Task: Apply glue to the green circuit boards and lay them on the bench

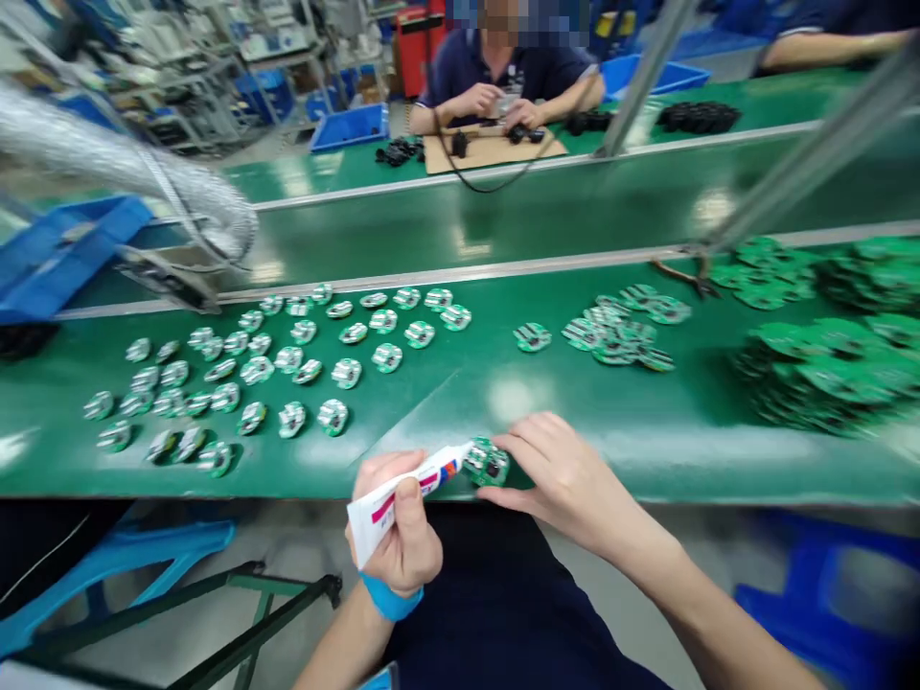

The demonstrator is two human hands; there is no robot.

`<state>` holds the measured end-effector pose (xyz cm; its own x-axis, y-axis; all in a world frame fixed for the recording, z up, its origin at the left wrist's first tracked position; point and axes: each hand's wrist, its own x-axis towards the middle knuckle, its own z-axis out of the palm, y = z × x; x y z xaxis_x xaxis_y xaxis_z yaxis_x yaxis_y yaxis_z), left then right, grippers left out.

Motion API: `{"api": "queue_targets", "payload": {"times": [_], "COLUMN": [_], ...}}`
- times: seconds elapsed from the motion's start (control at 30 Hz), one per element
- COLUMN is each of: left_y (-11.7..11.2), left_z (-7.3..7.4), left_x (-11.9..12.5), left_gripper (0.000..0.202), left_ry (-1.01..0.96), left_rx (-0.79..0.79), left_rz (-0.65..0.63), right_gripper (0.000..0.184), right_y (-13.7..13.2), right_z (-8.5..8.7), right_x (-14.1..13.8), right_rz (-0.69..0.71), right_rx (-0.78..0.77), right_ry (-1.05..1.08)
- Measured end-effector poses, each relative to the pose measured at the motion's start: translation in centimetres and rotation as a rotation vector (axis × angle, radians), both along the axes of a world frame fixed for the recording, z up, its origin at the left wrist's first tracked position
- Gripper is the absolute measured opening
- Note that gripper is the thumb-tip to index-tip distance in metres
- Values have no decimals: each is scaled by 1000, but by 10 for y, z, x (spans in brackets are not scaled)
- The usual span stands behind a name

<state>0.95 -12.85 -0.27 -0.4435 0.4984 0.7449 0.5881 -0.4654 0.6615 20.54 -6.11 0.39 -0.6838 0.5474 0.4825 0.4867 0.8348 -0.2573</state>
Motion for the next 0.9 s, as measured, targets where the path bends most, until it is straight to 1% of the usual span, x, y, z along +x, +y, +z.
{"api": "queue_targets", "payload": {"times": [0.1, 0.2, 0.27, 0.37, 0.47, 0.57, 0.67, 0.77, 0.87, 0.9], "left_y": [-14, -26, -36, -59, -85, -108, -130, -151, -172, -178], "left_z": [0, -5, -9, -17, -26, -37, -49, -62, -69, -70], "left_x": [-14, -36, -56, -92, -131, -168, -193, -203, -206, -207], "left_gripper": [20, 25, 27, 31, 38, 42, 45, 47, 47, 48], "left_ry": [-154, -459, -682, -896, -998, -1090, -1176, -1244, -1297, -1310], "left_rx": [6, 26, 39, 63, 92, 146, 209, 228, 252, 263], "left_rz": [69, 142, 171, 272, 436, 558, 630, 710, 791, 815], "right_gripper": [33, 33, 33, 27, 30, 38, 40, 46, 51, 51], "right_y": [7, 20, 30, 44, 60, 78, 86, 75, 51, 42], "right_z": [-10, -22, -25, -18, 1, 20, 37, 48, 52, 52], "right_x": [-3, -13, -24, -54, -99, -165, -252, -354, -456, -487], "right_rz": [10, 60, 107, 193, 318, 447, 566, 634, 663, 669], "right_rx": [20, 59, 69, 103, 157, 211, 249, 228, 146, 144], "right_ry": [41, 79, 102, 108, 70, 25, -53, -174, -286, -296]}}
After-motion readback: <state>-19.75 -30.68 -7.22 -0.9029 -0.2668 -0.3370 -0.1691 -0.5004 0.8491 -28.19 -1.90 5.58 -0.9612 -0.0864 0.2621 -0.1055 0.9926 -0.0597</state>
